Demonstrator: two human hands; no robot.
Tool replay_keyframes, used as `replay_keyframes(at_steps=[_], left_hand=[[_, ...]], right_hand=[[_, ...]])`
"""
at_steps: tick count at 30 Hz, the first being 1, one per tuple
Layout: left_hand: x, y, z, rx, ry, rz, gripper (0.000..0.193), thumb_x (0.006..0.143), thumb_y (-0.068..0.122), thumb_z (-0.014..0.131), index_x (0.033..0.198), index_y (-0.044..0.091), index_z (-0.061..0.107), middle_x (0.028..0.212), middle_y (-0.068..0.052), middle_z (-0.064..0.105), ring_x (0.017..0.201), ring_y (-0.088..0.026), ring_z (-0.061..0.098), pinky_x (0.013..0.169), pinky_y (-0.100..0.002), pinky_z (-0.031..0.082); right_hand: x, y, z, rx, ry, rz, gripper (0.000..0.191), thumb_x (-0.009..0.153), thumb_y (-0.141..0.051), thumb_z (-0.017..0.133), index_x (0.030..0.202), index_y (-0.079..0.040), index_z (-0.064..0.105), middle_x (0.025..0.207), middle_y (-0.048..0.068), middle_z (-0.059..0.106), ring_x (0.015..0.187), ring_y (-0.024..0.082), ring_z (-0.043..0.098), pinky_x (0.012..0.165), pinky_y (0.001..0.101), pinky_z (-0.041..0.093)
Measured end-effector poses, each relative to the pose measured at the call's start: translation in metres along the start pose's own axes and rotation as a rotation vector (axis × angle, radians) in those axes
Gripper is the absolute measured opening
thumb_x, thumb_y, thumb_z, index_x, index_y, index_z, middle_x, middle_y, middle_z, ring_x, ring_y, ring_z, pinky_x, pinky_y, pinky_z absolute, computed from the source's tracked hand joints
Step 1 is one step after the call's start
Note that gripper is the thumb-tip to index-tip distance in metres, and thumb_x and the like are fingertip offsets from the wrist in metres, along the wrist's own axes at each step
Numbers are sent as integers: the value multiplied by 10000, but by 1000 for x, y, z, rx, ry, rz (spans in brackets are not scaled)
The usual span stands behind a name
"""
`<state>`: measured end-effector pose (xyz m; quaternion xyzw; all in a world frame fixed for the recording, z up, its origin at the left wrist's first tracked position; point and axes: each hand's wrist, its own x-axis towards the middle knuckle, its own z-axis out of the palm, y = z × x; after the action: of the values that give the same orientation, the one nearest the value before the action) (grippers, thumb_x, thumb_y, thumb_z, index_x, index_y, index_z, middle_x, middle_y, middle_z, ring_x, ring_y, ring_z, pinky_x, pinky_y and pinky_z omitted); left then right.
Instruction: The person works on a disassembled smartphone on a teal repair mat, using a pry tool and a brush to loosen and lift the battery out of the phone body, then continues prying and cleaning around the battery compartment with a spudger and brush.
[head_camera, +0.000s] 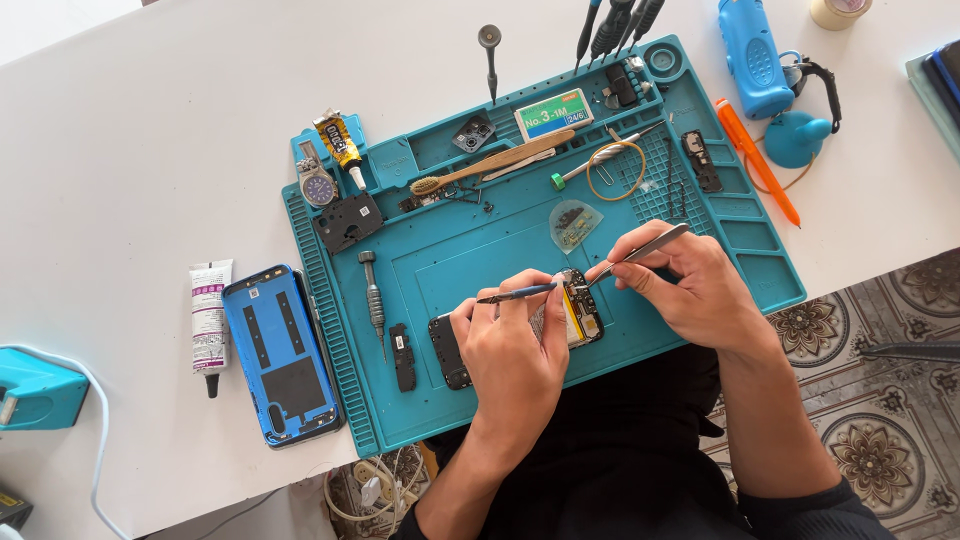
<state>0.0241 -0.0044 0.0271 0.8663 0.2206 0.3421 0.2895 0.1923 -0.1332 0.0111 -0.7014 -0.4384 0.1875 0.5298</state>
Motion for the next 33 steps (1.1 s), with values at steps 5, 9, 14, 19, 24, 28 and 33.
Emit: replay_keyframes(at_steps=[5,9,14,19,24,28,33], left_hand=[[2,1,1,14,2,-4,124,988,170,705,1026,54,685,905,33,726,845,-177,608,905,-388,377],[3,2,2,24,9,-8,130,996,175,703,1031,53,678,883,25,736,834,-181,607,894,-385,376],[3,3,2,37,11,-10,129,998,176,700,1028,54,669,863,14,748,823,-190,603,887,-384,375],[3,3,2,24,11,-13,140,1004,179,694,1048,50,666,879,15,746,832,-184,611,887,-385,374],[2,2,1,34,10,3,128,996,177,696,1024,54,671,899,24,732,838,-186,604,888,-389,375],[2,1,2,25,-12,-14,128,998,181,701,1031,58,689,873,51,702,841,-177,604,912,-392,385],[0,0,1,16,-2,7,112,997,166,688,1016,56,692,974,45,709,865,-186,606,940,-397,383]], right_hand=[[0,2,-2,-19,-8,47,77,916,-25,720,977,-23,769,871,19,735,732,95,685,647,242,537],[-1,3,-2,37,-21,8,129,914,26,697,985,-34,786,934,42,744,785,102,686,708,250,560],[-2,6,-3,42,-33,23,168,910,54,654,990,-49,761,903,42,778,778,99,712,710,245,587],[-2,8,-3,98,-48,-40,138,948,50,632,1001,-44,719,967,78,797,819,108,738,738,246,614],[-3,4,-3,-37,-11,31,101,922,-9,703,1022,-15,690,863,104,801,743,115,754,680,250,586],[-1,2,-1,-56,27,113,143,927,-37,723,1048,5,658,840,109,812,739,131,772,702,261,584],[-1,2,-3,195,1,-47,154,951,14,699,1105,24,689,1050,140,775,940,147,749,813,267,609]])
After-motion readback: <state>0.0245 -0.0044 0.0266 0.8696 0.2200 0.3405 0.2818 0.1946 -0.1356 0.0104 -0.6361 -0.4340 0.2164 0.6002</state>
